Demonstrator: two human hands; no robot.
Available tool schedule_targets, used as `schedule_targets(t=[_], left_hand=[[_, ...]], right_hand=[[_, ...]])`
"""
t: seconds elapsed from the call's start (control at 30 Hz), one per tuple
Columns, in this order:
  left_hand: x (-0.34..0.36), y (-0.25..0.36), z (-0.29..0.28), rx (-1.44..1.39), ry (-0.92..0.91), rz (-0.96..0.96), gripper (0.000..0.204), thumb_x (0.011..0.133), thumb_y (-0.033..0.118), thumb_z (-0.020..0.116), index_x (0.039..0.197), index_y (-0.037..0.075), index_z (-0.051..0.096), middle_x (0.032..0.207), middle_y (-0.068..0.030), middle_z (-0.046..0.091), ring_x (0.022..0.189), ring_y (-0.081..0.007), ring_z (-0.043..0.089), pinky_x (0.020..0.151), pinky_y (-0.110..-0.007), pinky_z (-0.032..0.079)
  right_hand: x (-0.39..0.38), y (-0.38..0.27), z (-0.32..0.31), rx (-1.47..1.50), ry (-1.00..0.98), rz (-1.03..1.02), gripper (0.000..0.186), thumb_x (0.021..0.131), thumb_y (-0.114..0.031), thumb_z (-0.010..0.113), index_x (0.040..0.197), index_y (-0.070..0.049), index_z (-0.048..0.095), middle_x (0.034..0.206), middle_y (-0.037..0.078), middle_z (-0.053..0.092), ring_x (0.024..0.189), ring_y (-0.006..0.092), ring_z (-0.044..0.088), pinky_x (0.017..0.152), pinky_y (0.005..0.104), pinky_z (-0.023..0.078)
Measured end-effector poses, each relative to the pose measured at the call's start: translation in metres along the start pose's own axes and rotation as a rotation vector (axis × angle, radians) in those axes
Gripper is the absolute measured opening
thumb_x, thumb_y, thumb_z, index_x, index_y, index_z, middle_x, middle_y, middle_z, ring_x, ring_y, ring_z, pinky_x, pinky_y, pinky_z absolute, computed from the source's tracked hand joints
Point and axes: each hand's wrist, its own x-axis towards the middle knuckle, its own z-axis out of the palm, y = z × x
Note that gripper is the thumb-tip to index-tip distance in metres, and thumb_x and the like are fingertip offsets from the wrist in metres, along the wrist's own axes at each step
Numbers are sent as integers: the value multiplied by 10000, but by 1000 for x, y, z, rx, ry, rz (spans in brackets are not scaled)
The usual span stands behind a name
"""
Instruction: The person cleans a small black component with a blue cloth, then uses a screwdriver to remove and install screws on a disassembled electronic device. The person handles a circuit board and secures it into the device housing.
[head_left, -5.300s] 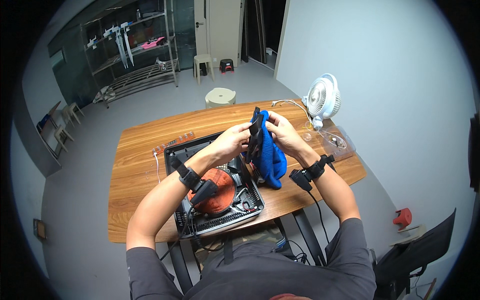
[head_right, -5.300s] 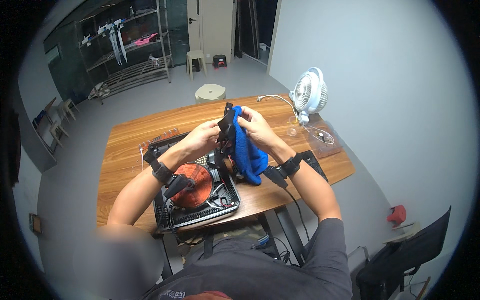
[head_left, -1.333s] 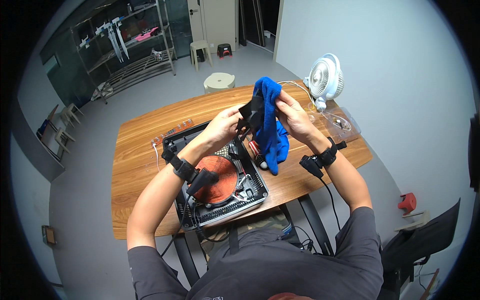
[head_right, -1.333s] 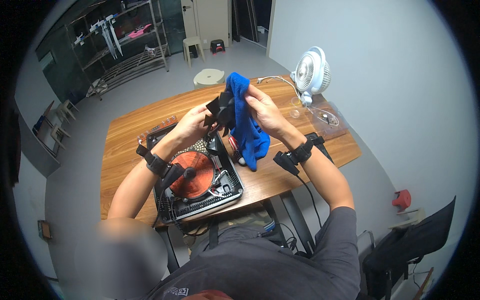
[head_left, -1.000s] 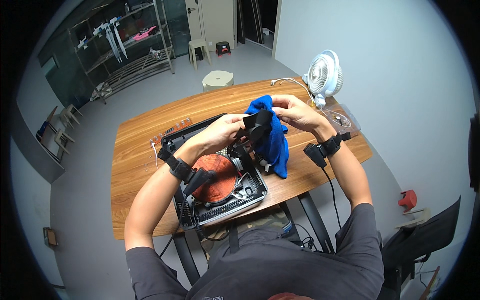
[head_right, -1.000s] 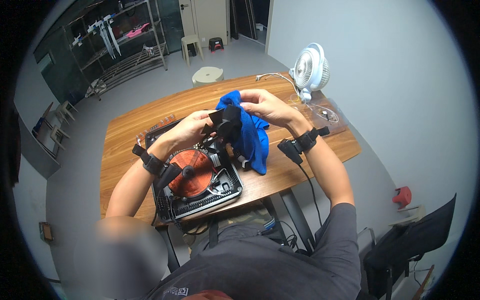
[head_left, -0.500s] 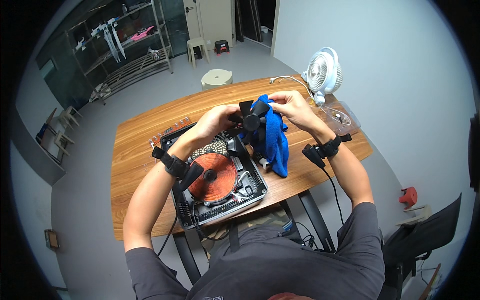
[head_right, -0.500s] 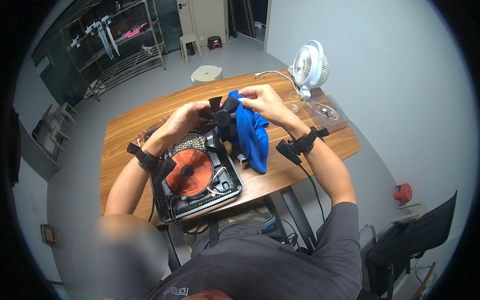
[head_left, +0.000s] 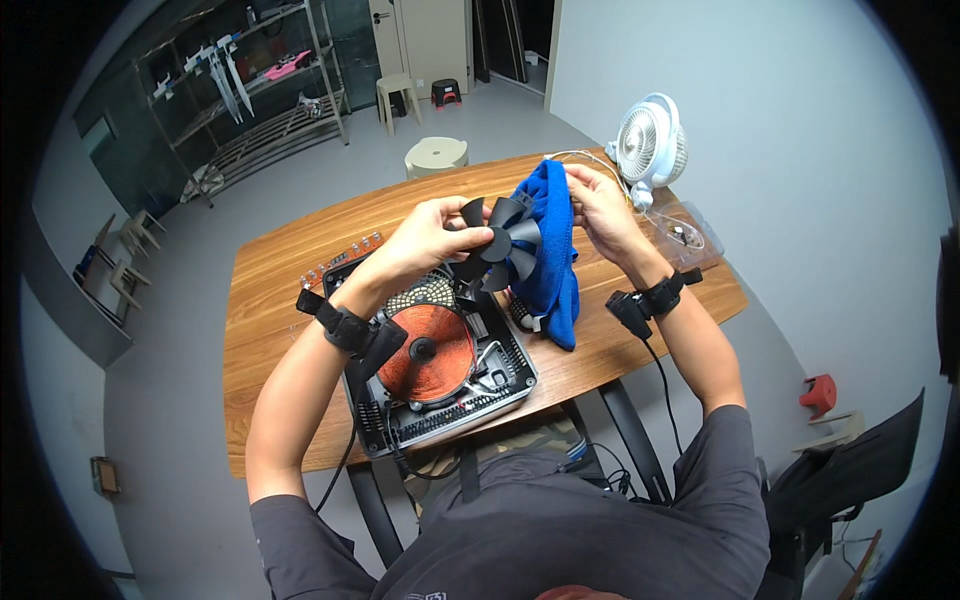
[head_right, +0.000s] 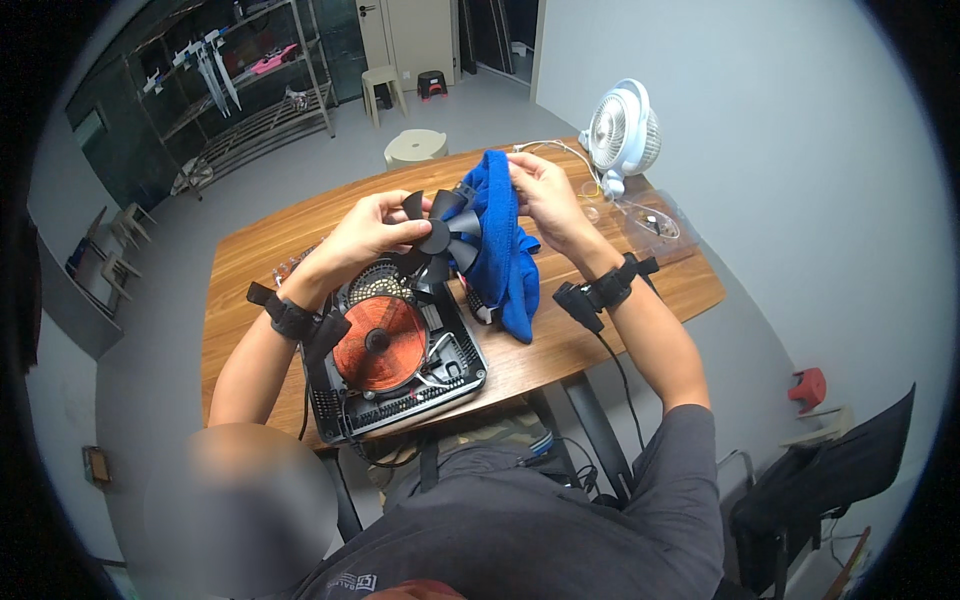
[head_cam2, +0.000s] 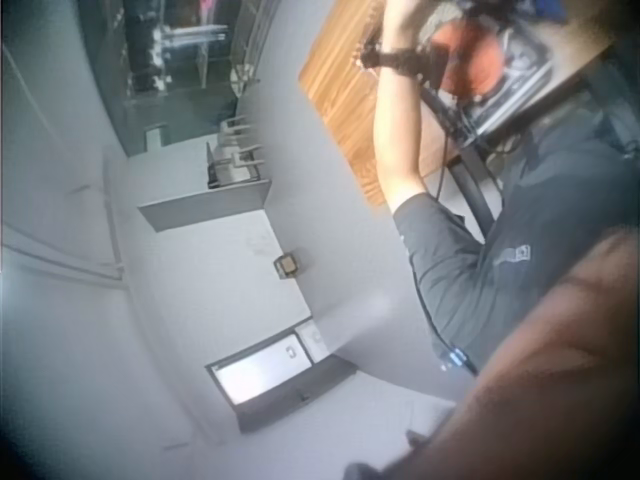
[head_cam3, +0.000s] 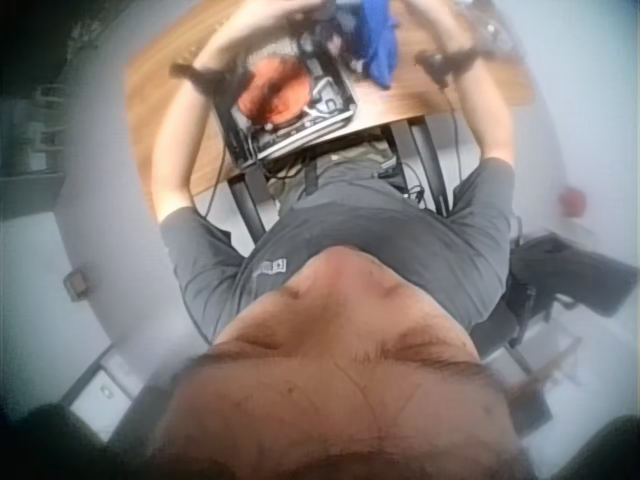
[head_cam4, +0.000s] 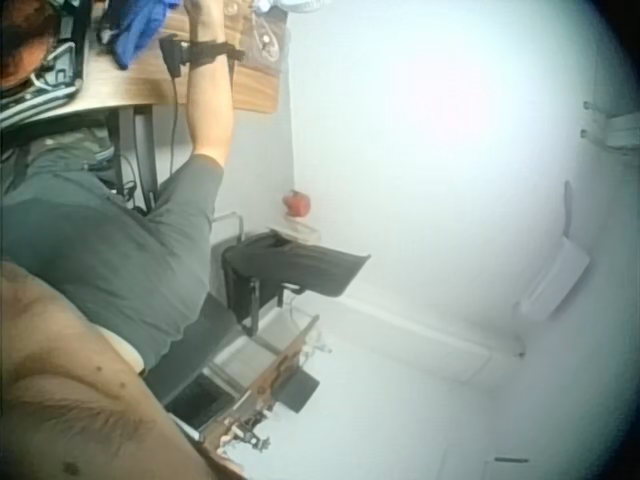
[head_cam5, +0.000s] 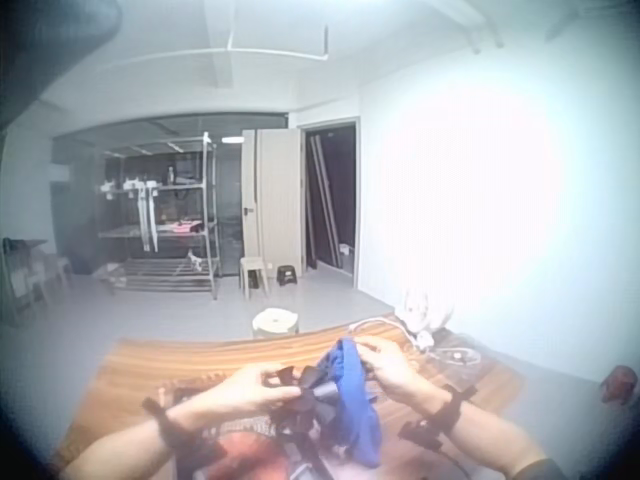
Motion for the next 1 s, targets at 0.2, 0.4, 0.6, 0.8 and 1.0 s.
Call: schedule_targets(t=[0.2,0.4,0.6,0.8,1.0], left_hand=[[1,-5,-9,-316,32,108,444,985,191,734,1367,28,576,1135,-39,697,1010,-125,676,916,-319,559],[14,-12,-4,-344,55,195,463,999,213,724,1385,18,558,1180,-37,676,1108,-129,636,970,-325,523],[21,-16,3,-263,122,208,453,1018,249,700,1386,23,564,1184,-17,683,1065,-102,631,973,-298,499],[19,-16,11,-235,186,211,335,1005,265,715,1249,45,651,1050,7,682,950,-75,596,878,-268,475],[23,-23,7,-230,200,190,205,996,238,731,1079,57,683,941,21,681,844,-65,575,795,-247,467]], right_hand=[[0,5,-4,179,-143,65,375,1079,-281,593,1381,-60,564,1180,66,704,1005,125,714,830,289,621],[-6,3,17,224,-380,131,484,1085,-278,579,1499,-50,472,1331,90,643,1178,171,664,917,334,607],[2,12,14,125,-429,106,578,1021,-175,665,1538,-41,442,1290,11,633,1000,44,621,687,169,496],[-3,5,21,55,-439,136,548,947,-62,669,1473,-36,520,1199,-30,638,884,-3,571,689,159,461],[-2,17,25,-38,-381,114,369,947,-45,649,1308,29,639,1076,-24,687,922,14,606,752,180,488]])
